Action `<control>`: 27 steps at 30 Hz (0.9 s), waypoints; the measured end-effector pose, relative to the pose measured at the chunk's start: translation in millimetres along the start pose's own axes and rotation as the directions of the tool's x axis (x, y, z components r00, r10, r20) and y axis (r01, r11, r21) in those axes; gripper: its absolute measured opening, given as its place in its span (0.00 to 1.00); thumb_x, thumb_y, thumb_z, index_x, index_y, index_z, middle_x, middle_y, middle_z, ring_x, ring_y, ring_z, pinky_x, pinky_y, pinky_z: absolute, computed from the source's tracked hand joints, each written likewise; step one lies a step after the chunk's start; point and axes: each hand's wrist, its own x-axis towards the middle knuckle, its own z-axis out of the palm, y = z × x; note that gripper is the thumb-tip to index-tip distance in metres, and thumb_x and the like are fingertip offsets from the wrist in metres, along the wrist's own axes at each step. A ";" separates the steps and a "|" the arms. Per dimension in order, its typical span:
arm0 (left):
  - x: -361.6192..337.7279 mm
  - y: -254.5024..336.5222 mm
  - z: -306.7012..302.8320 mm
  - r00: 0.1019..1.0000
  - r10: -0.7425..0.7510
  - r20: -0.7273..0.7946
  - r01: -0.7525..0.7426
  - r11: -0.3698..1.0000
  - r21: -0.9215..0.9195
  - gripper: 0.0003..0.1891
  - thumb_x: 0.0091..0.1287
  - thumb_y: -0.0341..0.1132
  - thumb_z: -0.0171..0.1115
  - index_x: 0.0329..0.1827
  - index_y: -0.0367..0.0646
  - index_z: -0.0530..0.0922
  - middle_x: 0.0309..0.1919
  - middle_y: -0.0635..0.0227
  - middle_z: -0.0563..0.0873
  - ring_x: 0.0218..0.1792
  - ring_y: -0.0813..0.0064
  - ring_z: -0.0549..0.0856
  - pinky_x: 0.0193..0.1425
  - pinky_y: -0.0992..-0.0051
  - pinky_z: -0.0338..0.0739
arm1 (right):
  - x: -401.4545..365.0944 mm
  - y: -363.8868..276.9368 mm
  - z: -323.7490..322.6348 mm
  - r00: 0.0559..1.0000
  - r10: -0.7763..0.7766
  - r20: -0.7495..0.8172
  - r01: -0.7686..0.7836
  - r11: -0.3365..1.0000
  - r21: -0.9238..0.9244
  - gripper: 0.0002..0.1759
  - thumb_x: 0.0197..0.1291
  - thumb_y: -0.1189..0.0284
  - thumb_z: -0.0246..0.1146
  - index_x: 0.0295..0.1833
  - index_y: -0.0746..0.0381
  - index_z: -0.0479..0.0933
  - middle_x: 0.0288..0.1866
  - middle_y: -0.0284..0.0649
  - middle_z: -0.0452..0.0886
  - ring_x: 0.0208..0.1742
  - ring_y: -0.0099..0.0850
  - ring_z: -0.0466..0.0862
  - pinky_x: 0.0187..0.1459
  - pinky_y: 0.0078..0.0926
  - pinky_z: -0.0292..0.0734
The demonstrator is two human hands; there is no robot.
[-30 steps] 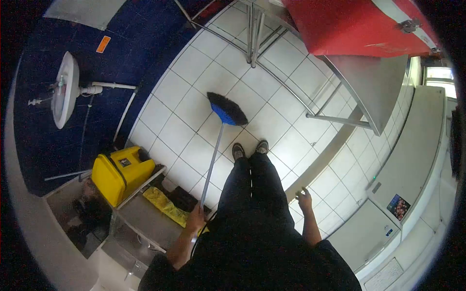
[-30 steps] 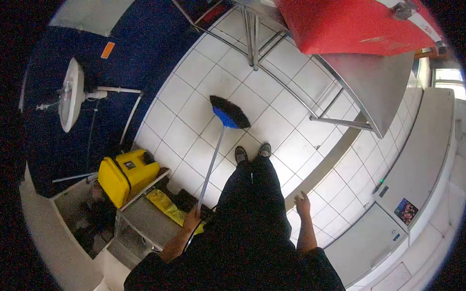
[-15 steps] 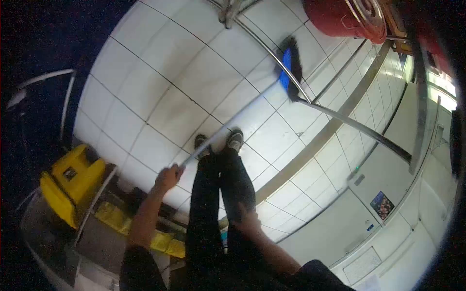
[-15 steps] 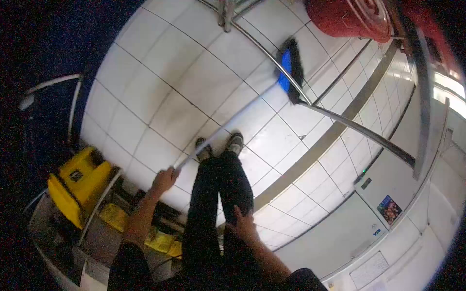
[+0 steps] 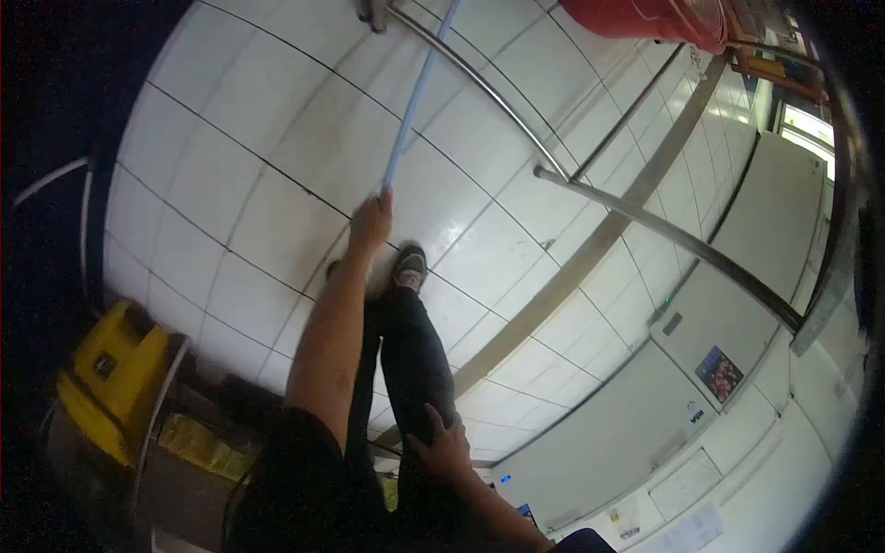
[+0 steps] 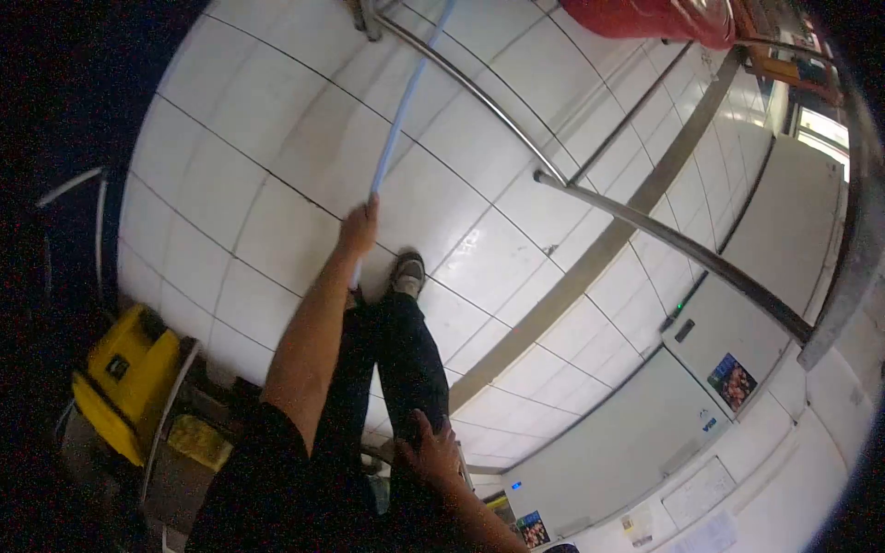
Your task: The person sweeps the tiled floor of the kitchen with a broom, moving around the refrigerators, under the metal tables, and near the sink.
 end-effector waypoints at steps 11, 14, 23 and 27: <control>-392.4 -45.0 -309.2 0.806 -0.272 0.525 -0.017 0.877 0.479 0.21 0.69 0.40 0.37 0.58 0.38 0.67 0.32 0.53 0.81 0.34 0.54 0.81 0.36 0.54 0.77 | 3.2 81.4 7.2 0.920 -0.346 -0.182 0.353 0.936 0.009 0.34 0.54 0.53 0.60 0.63 0.55 0.61 0.46 0.57 0.78 0.47 0.51 0.79 0.39 0.49 0.76; -455.8 -30.6 -370.1 0.298 -0.847 0.440 0.646 0.518 0.560 0.36 0.71 0.56 0.28 0.31 0.35 0.80 0.18 0.51 0.79 0.22 0.52 0.79 0.34 0.54 0.76 | -40.2 71.0 -87.6 0.950 -0.195 -0.243 0.261 0.925 0.275 0.32 0.56 0.57 0.61 0.63 0.56 0.61 0.43 0.56 0.80 0.45 0.49 0.80 0.40 0.46 0.76; -562.6 34.5 -420.6 0.718 -0.593 0.363 0.429 0.789 0.440 0.19 0.70 0.44 0.40 0.45 0.41 0.77 0.19 0.58 0.79 0.18 0.58 0.78 0.19 0.56 0.72 | -11.2 115.7 -193.6 0.796 -0.249 -0.551 0.405 0.896 0.181 0.31 0.58 0.63 0.59 0.61 0.70 0.61 0.19 0.42 0.76 0.29 0.31 0.76 0.35 0.32 0.73; -478.2 18.3 -397.3 0.913 -0.347 0.213 0.237 0.878 0.416 0.20 0.67 0.36 0.42 0.62 0.43 0.63 0.28 0.51 0.81 0.28 0.52 0.82 0.29 0.53 0.76 | -30.2 81.8 -207.0 0.805 -0.451 -0.386 0.380 0.891 -0.250 0.30 0.57 0.59 0.60 0.56 0.73 0.65 0.44 0.60 0.75 0.48 0.50 0.76 0.49 0.39 0.72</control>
